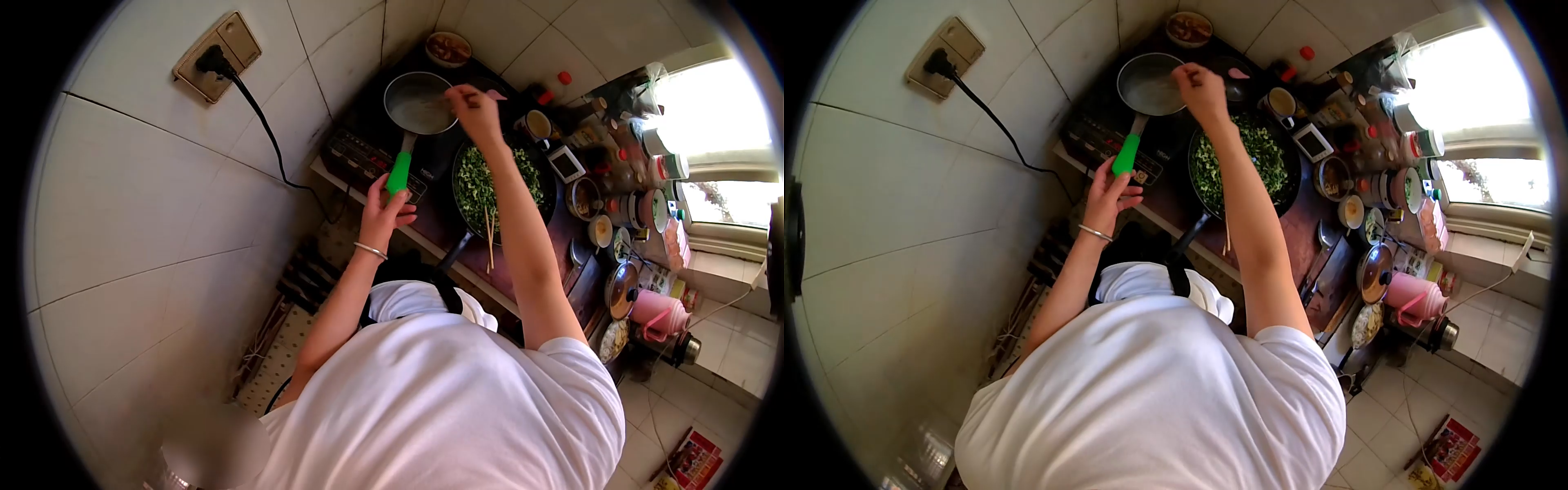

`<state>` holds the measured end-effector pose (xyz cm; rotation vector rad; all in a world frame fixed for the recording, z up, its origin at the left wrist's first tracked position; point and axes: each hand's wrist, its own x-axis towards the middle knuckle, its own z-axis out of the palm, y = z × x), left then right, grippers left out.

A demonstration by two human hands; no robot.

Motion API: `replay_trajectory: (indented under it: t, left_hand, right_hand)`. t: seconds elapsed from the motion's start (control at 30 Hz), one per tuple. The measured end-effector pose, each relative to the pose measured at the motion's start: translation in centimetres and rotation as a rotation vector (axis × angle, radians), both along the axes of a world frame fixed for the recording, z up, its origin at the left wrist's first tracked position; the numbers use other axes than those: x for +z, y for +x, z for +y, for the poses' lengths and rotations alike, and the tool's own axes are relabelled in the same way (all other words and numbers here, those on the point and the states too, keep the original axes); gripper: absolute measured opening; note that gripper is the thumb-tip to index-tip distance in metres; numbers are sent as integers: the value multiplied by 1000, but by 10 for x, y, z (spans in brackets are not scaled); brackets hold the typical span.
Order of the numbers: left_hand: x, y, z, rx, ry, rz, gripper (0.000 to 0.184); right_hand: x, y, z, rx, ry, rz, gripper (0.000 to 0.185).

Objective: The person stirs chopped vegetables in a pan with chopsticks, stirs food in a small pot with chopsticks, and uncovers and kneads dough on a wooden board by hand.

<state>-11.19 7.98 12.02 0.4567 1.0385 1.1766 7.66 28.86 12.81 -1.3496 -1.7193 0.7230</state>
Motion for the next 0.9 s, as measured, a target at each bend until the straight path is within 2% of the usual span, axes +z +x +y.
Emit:
replay_trajectory:
  t: [0.07, 0.17, 0.2, 0.27, 0.3, 0.33, 0.4, 0.43, 0.5, 0.53, 0.6, 0.63, 0.67, 0.73, 0.8, 0.87, 0.9]
  left_hand:
    - [1, -1, 0, 5, -5, 8, 52]
    - [1, 1, 1, 13, -5, 24, 46]
    - [1, 1, 2, 17, 1, 28, 45]
    - [2, 1, 3, 21, 11, 37, 44]
    - [2, 1, 2, 28, 20, 44, 43]
    - [1, 1, 0, 22, 21, 46, 43]
    - [-1, 1, 1, 10, 48, 108, 43]
    - [-3, 0, 2, 8, 45, 107, 43]
    - [-9, -4, 1, 80, -6, -158, 47]
    - [-15, -3, 3, 74, -6, -156, 47]
    - [-26, -1, -1, 143, -106, -263, 51]
    - [-31, -4, -2, 140, -100, -258, 51]
    - [-36, -7, -4, 160, -162, -235, 49]
    - [-52, -10, -10, 182, -236, -213, 48]
    - [-67, -14, -12, 184, -226, -56, 44]
    - [-68, -13, -11, 175, -277, -17, 38]
    - [-70, -14, -12, 64, -273, 92, 35]
  right_hand:
    - [69, -5, -31, -5, -79, 212, 19]
    - [113, -10, -65, -54, 74, 284, 18]
    - [105, -14, -65, -57, 74, 284, 18]
    - [67, -14, -67, -30, 264, 438, 18]
    - [36, -6, -60, 47, 118, 431, 18]
    - [37, -1, -62, -37, -117, 57, 18]
    - [58, -1, -80, -116, -114, 324, 13]
    - [71, -2, -84, -103, 5, 378, 14]
    - [84, -8, -94, -119, 263, 443, 15]
    - [70, -3, -91, -125, 265, 444, 15]
    - [45, 6, -87, 3, -31, 281, 14]
    - [44, 9, -92, -32, -192, 394, 13]
    - [44, 18, -98, -33, -185, 394, 13]
    - [65, 32, -123, -173, 4, 504, 14]
    - [59, 61, -145, -248, 105, 354, 16]
    - [57, 84, -167, -308, 300, -49, 15]
    - [57, 92, -179, -305, 298, -48, 15]
